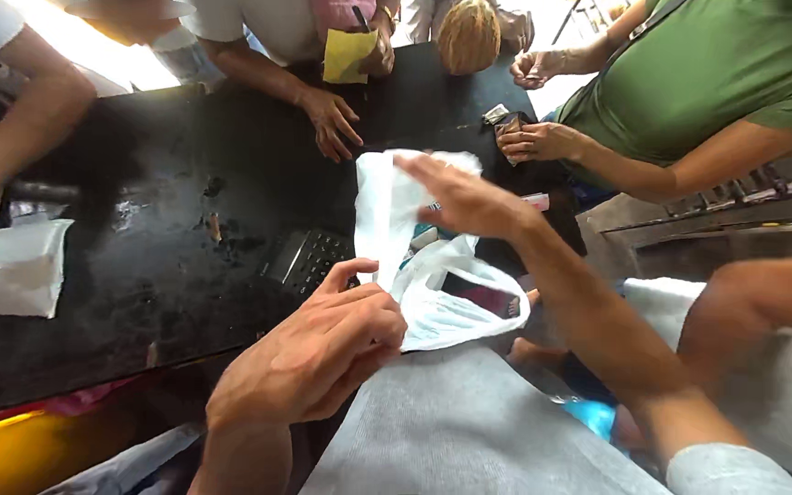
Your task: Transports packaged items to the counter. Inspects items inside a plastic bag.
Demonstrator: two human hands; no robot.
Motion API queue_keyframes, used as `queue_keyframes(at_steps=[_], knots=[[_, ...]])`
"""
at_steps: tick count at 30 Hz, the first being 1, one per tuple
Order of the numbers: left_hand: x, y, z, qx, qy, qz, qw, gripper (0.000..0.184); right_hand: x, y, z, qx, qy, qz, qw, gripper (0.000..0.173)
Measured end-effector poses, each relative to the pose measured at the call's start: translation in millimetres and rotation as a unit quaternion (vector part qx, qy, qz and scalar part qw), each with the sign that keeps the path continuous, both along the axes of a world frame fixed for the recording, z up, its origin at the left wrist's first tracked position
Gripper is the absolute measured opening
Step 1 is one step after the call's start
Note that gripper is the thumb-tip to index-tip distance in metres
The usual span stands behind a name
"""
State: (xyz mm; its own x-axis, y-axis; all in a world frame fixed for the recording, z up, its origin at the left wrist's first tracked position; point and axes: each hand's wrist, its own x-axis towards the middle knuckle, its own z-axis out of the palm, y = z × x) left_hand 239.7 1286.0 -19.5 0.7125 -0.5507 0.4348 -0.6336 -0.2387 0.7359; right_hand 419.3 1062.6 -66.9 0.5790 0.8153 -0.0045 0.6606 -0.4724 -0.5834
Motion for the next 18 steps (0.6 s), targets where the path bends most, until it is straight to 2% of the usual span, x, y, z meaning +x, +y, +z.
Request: queue_keyframes(at_steps=[1, 2, 3, 4, 6, 7, 8, 11, 12, 14, 16, 18], knots=[[-3.5, 4.1, 1.5, -0.004, 0.004, 0.012, 1.000, 0.015, 8.4, 2.7, 5.9, -0.013, -0.060, -0.034, 0.998, 0.089], [-6.5, 8.1, 3.9, -0.005, 0.009, 0.023, 1.000, 0.015, 14.8, 3.8, 10.4, -0.021, -0.122, -0.062, 0.990, 0.096], [-8.3, 11.2, 6.7, -0.004, 0.012, 0.032, 0.999, 0.015, 19.6, 3.5, 13.7, -0.015, -0.160, -0.084, 0.983, 0.093], [-9.2, 13.2, 9.3, 0.002, 0.015, 0.037, 0.999, 0.015, 24.3, 1.2, 14.9, 0.009, -0.174, -0.092, 0.980, 0.079], [-9.1, 12.6, 13.8, 0.035, 0.023, 0.046, 0.998, 0.017, 32.4, -7.1, 14.2, 0.088, -0.150, -0.084, 0.981, 0.030], [-7.6, 10.2, 16.2, 0.074, 0.025, 0.058, 0.995, 0.020, 34.5, -11.4, 16.8, 0.125, -0.133, -0.088, 0.979, 0.015], [-5.4, 6.0, 18.0, 0.127, 0.024, 0.074, 0.989, 0.026, 35.0, -15.9, 23.7, 0.150, -0.125, -0.100, 0.976, 0.010], [1.5, -9.5, 15.6, 0.287, 0.020, 0.108, 0.952, 0.054, 37.0, -33.6, 59.4, 0.148, -0.119, -0.112, 0.975, 0.012], [4.6, -11.9, 15.0, 0.327, 0.018, 0.101, 0.939, 0.050, 38.2, -41.2, 72.6, 0.132, -0.119, -0.108, 0.978, 0.014], [10.4, -8.8, 22.3, 0.381, 0.017, 0.081, 0.921, 0.029, 42.1, -56.4, 95.2, 0.093, -0.118, -0.103, 0.983, 0.017], [11.9, 3.6, 42.3, 0.400, 0.000, 0.074, 0.913, 0.029, 44.0, -74.0, 109.0, 0.074, -0.093, -0.095, 0.988, 0.020], [8.1, 17.3, 73.4, 0.354, -0.029, 0.102, 0.929, 0.028, 44.7, -97.8, 115.1, 0.128, -0.031, -0.075, 0.988, 0.024]])
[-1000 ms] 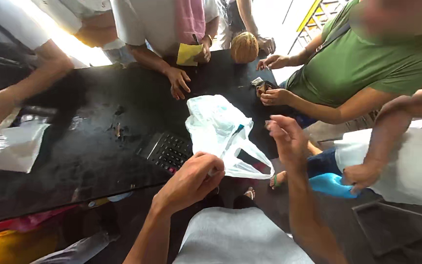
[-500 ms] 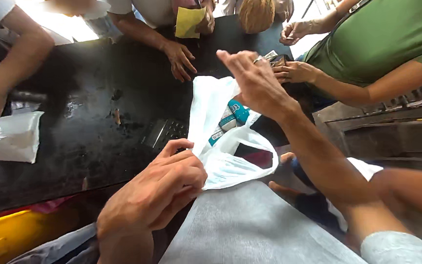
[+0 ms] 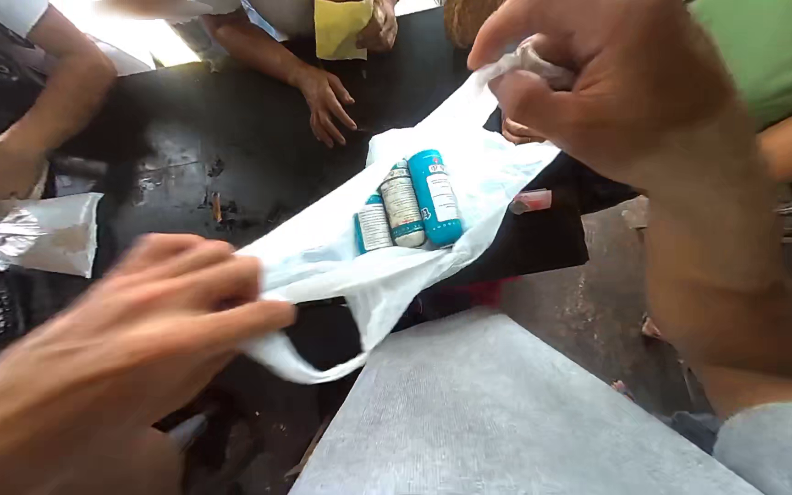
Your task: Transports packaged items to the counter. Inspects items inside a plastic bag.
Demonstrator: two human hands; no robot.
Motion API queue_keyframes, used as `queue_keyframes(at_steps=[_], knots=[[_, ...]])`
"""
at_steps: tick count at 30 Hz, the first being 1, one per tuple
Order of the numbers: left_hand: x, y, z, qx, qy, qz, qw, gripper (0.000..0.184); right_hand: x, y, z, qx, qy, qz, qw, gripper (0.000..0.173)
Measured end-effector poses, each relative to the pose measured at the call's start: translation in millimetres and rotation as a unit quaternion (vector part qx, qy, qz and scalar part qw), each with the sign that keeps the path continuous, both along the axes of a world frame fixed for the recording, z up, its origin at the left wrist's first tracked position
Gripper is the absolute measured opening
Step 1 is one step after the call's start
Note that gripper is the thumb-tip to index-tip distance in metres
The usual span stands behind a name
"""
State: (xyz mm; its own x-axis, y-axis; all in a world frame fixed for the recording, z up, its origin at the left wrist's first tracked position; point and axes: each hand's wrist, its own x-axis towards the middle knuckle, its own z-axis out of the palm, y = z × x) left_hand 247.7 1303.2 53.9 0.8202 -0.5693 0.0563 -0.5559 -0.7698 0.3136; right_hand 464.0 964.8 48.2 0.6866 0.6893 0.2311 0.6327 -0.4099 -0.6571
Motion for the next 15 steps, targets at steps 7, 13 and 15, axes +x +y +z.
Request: queue_keyframes(at_steps=[7, 13, 15], knots=[[-10.6, -18.0, 51.7, -0.275, -0.036, 0.221, 0.935, 0.025, -3.5, -98.8, -13.0, 0.334, 0.137, 0.225, 0.905, 0.006], [-19.7, -26.1, 7.6, -0.341, -0.030, 0.122, 0.932, 0.006, -40.6, -145.6, -63.6, 0.353, 0.211, 0.289, 0.865, 0.010], [-16.4, -49.0, 9.0, -0.386, 0.030, 0.137, 0.912, 0.023, -57.2, -155.7, -77.7, 0.359, 0.238, 0.295, 0.852, 0.012]])
